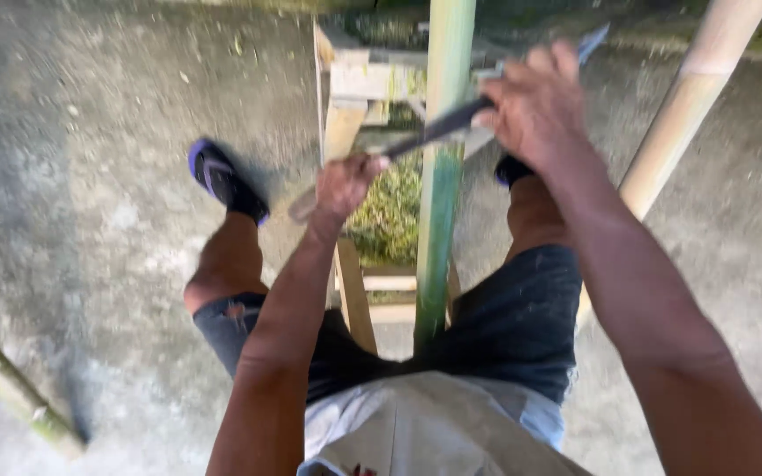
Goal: Using a machete to shave and shape a bamboo pole while seated.
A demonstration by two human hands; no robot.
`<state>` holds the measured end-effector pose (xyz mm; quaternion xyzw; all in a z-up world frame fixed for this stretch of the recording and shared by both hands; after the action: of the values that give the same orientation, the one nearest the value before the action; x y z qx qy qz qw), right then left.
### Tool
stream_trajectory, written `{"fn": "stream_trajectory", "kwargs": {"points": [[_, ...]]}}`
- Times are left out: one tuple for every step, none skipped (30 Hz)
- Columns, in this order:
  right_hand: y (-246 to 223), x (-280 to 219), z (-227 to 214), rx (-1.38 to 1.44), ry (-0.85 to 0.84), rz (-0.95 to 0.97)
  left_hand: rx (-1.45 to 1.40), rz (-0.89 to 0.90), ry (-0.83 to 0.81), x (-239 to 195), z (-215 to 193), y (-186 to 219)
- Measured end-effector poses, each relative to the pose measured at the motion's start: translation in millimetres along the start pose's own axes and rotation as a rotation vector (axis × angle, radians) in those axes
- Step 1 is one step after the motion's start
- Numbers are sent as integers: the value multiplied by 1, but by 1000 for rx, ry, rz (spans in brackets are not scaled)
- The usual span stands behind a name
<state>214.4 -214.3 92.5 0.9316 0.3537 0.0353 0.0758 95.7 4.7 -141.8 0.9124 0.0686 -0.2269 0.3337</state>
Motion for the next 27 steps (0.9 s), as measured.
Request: {"fn": "stream_trajectory", "kwargs": {"points": [[-3,-2,3,39,-2,-20,-45,-24,-15,3,-5,2],[-6,-7,5,80,-14,-40,-94,-53,-38,3,-6,7],[-16,-17,3,98,-46,-41,-101,-73,-69,-19,43,-20],[-8,-3,-5,103,-15,5,-119,-67,32,1,62,-41],[0,12,-15,110,18,50,-140,-59,133,24,79,-62],[4,19,-12,98,43,46,-138,-47,159,45,75,-68],[8,27,5,100,-49,37,-42,55,214,69,70,-65],[-7,4,31,145,-219,24,44,107,195,38,99,-74],[-14,-11,37,178,-270,14,35,69,147,0,79,-52],[-6,-13,31,318,-210,83,33,-45,53,-4,46,-33],[2,-17,23,458,-150,156,31,-159,-40,-12,9,-9],[6,-13,15,434,-96,155,41,-128,9,-13,-5,-1],[3,-7,-2,214,47,48,-31,-25,7,-13,-13,12],[-14,-21,-12,21,141,-56,-105,49,-38,-40,-6,18],[-9,-22,-3,21,150,-51,-96,52,-34,-32,-16,15],[1,-35,22,200,-20,74,-6,99,-16,-34,-20,16],[8,-51,49,379,-190,198,84,147,2,-35,-23,16],[20,-50,64,388,-193,205,91,147,-8,-24,-45,35],[29,-46,64,381,-37,144,245,136,11,-12,-67,54],[31,-52,64,379,109,82,396,118,18,-9,-85,69],[26,-60,73,396,95,90,401,111,-3,-18,-90,77],[35,-55,77,368,160,148,427,101,-1,-13,-104,89],[45,-49,80,340,225,206,452,91,0,-7,-119,101],[36,-60,82,351,227,215,465,89,-7,-16,-125,106],[29,-71,88,393,183,264,519,85,-52,-25,-127,110],[29,-75,94,421,158,309,572,88,-76,-25,-132,116],[32,-68,93,419,176,312,583,95,-62,-18,-151,136]]}}
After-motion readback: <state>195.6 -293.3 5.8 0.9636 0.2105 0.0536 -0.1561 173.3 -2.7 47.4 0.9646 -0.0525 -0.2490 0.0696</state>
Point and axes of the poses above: each hand's wrist, its own x-axis towards the middle knuckle, its own z-axis out of the palm, y = z × x, the point moved 9 cm from there along x, towards the middle knuckle, and after that the axes turned 1 degree about -z, right-handed, at the moved point
